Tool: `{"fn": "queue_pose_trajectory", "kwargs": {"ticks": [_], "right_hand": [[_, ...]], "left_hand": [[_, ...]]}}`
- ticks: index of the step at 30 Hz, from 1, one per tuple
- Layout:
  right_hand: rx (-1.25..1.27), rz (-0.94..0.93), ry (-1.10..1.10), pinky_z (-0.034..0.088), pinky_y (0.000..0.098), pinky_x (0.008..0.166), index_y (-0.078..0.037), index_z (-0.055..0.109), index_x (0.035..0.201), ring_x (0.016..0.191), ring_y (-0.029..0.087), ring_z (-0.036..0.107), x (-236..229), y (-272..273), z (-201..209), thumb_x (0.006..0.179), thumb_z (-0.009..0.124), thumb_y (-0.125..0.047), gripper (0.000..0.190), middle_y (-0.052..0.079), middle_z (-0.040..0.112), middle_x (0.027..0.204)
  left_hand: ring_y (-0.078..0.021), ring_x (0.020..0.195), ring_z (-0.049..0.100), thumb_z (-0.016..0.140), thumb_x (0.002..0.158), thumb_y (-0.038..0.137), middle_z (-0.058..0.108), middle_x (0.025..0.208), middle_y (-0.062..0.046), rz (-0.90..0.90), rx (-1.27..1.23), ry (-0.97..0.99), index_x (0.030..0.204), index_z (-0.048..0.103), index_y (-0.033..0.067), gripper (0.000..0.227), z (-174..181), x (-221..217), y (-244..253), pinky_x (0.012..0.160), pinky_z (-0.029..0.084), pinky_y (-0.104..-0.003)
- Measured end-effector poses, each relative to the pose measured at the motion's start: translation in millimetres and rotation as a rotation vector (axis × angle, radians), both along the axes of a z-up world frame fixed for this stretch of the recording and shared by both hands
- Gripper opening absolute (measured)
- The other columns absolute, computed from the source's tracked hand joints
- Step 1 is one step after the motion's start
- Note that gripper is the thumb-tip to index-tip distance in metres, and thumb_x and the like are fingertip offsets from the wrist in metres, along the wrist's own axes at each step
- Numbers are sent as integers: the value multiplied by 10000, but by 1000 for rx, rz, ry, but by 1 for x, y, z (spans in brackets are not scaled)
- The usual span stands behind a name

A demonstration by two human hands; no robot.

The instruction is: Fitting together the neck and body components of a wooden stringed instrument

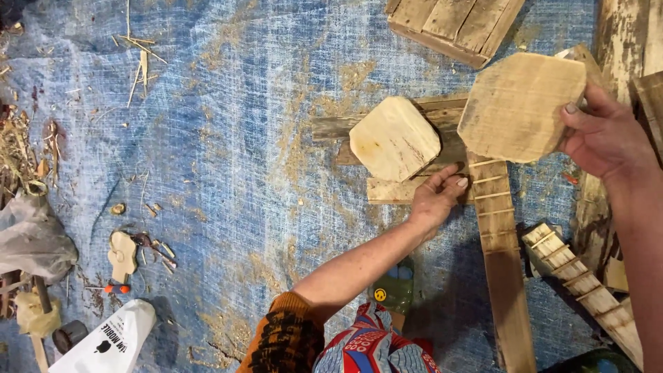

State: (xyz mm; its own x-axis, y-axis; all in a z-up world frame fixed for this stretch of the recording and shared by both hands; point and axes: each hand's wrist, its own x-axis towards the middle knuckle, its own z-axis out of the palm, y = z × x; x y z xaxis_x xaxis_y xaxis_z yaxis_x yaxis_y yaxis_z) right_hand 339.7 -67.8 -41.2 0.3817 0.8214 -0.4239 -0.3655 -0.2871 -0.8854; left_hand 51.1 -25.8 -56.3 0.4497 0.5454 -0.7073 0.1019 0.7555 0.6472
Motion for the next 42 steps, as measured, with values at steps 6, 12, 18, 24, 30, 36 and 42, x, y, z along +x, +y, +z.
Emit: {"fn": "queue_pose_trajectory", "kwargs": {"ticks": [6, 12, 18, 24, 30, 36, 42], "right_hand": [[1, 15, -35, 428, 374, 1166, -121, 381, 1640, 1358, 184, 520, 0, 6, 1, 1034, 477, -6, 623, 85, 518, 1523], [-22, 92, -80, 414, 391, 1135, -98, 361, 1631, 1323, 228, 496, -3, 0, 11, 1023, 445, 50, 632, 128, 482, 1545], [-128, 66, -132, 488, 218, 1020, -80, 541, 1495, 1108, 134, 605, -21, -10, 36, 986, 568, 25, 520, 95, 635, 1355], [-18, -134, 139, 621, 322, 1063, -171, 658, 1337, 1099, 115, 686, -34, -21, 51, 998, 645, -218, 343, -7, 695, 1244], [-143, -68, 128, 553, 322, 873, -103, 570, 1488, 1029, 173, 640, -90, -19, 96, 971, 592, -142, 518, 73, 654, 1156], [-53, -101, 219, 542, 311, 852, -53, 587, 1379, 1004, 182, 631, -100, -35, 47, 981, 589, -15, 400, 77, 644, 1187], [23, -129, 277, 578, 291, 782, -65, 619, 1343, 953, 162, 670, -100, -36, 43, 958, 604, 21, 395, 76, 680, 1131]], "left_hand": [[-61, 786, 591, 689, 933, 97, 629, 960, -8, 41, 25, -53, 1408, 568, 36, 494, -12, -4, -3, 703, 532, -170], [-110, 958, 661, 718, 926, 126, 685, 1091, -45, 96, 99, -192, 1331, 603, 64, 425, 2, -9, 0, 885, 574, -241], [-102, 508, 584, 735, 914, 271, 656, 708, -30, -129, 88, -184, 1262, 663, 86, 401, 17, -17, 42, 407, 485, -227], [-92, 536, 600, 759, 902, 138, 690, 711, -47, -25, -35, -282, 1003, 691, 75, 137, 8, -21, 54, 427, 448, -207], [-173, 820, 734, 716, 940, 38, 722, 900, -98, 186, -80, -491, 977, 619, 36, 103, -16, -18, 38, 610, 559, -217], [-202, 900, 739, 711, 941, 41, 722, 949, -93, 179, -185, -455, 1104, 594, 42, 201, -12, -16, 29, 627, 568, -210], [-197, 860, 755, 716, 941, 62, 730, 924, -84, 97, -107, -426, 1122, 587, 29, 225, -2, -21, 29, 621, 569, -176]]}}
